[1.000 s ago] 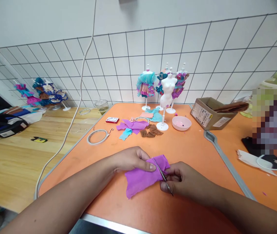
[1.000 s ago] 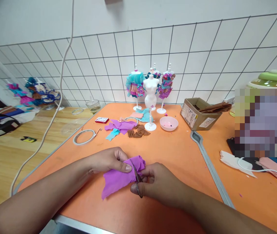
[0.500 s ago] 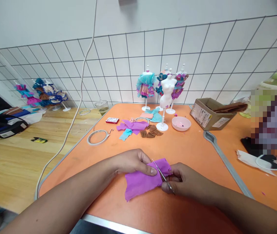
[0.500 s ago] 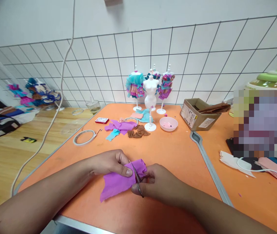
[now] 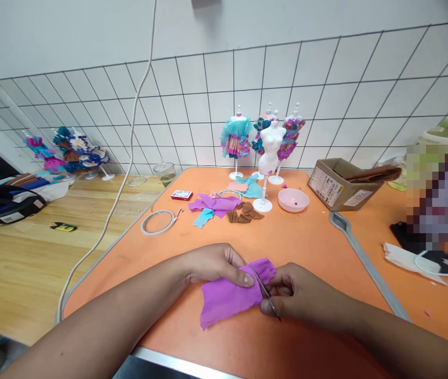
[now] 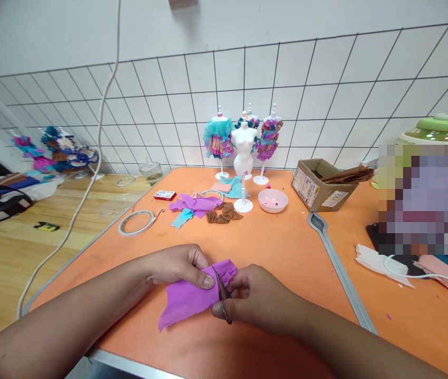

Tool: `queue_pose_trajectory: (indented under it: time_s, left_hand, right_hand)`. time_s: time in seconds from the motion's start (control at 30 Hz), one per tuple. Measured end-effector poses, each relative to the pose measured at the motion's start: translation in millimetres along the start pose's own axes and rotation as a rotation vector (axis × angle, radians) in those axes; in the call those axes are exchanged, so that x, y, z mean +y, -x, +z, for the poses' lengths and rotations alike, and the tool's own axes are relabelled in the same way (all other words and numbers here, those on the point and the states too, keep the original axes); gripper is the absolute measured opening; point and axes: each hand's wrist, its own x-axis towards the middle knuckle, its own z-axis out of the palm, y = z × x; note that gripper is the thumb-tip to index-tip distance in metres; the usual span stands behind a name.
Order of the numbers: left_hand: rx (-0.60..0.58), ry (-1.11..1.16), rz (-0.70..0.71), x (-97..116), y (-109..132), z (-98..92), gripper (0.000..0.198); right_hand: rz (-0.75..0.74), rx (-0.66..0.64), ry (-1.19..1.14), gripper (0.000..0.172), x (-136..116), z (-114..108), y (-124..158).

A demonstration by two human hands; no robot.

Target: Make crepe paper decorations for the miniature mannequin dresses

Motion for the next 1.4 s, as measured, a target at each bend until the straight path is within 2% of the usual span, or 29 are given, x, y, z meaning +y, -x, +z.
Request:
queue_pose_trajectory:
  time_s: [0.23, 0.33, 0.47, 0.53, 0.63, 0.7, 0.83, 0.9, 0.93, 0.97, 1.0, 1.03, 1.1, 1.17, 1.2, 1.27, 1.33, 1.4]
  left_hand:
    - [0.028, -0.028, -0.007, 1, 0, -1.7, 0.031]
    - [0.073, -0.021, 0.035, 4, 0, -2.0, 0.032]
    - [0.181, 0.016, 0.087, 9, 4, -4.3, 0.034]
    - [0.198, 0.017, 0.083, 11, 6, -4.9, 0.034]
    - [0.228, 0.037, 0.096, 11, 6, -5.2, 0.033]
    - [0.381, 0.12, 0.202, 10, 2, -7.5, 0.035]
    - [0.894, 0.296, 0.641, 9, -1, -26.4, 0.042]
    - [1.188, 0.187, 0.844, 10, 4, -42.5, 0.041]
    - [1.351, 0.051, 0.9, 10, 8, -51.0, 0.039]
    - [1.497, -0.129, 0.921, 11, 11, -59.4, 0.037]
    - [1.588, -0.336, 0.885, 11, 14, -67.2, 0.035]
    - [1.589, -0.58, 0.785, 10, 15, -74.0, 0.032]
    - [1.421, -0.983, 0.532, 6, 16, -83.5, 0.026]
    - [1.179, -1.157, 0.24, 1, 14, -87.2, 0.029]
    - [1.107, -1.16, 0.136, -2, 12, -87.3, 0.034]
    - [1.013, -1.092, 0.062, -5, 10, -85.7, 0.047]
    - [0.955, -1.026, 0.099, -7, 8, -84.0, 0.054]
    - [0.92, -1.025, 0.153, -7, 6, -82.7, 0.052]
  right_hand:
    - [0.028, 0.037, 0.091, 0.024, 0, -5, -2]
    - [0.038, 0.12, 0.072, 0.014, 2, -8, -1]
    - [0.105, 0.234, 0.051, 0.048, 5, -15, 1]
    - [0.124, 0.22, 0.056, 0.052, 4, -18, 3]
    - [0.155, 0.183, -0.012, 0.047, 0, -21, 5]
    - [0.163, 0.158, -0.083, 0.041, -1, -23, 6]
    - [0.158, 0.101, -0.165, 0.037, -2, -26, 7]
    - [0.132, 0.124, -0.169, 0.043, -1, -27, 7]
    - [0.116, 0.142, -0.156, 0.049, 0, -27, 7]
    - [0.104, 0.155, -0.137, 0.054, 0, -27, 7]
    - [0.098, 0.163, -0.12, 0.059, 1, -26, 7]
    - [0.099, 0.16, -0.109, 0.06, 1, -26, 6]
    - [0.111, 0.146, -0.109, 0.055, 3, -26, 5]
    - [0.113, 0.154, -0.117, 0.045, 4, -27, 2]
    - [0.106, 0.161, -0.115, 0.042, 4, -28, 1]
    - [0.087, 0.173, -0.108, 0.042, 5, -28, 0]
    - [0.093, 0.191, -0.116, 0.047, 4, -28, 0]
    - [0.121, 0.201, -0.136, 0.059, 3, -27, 1]
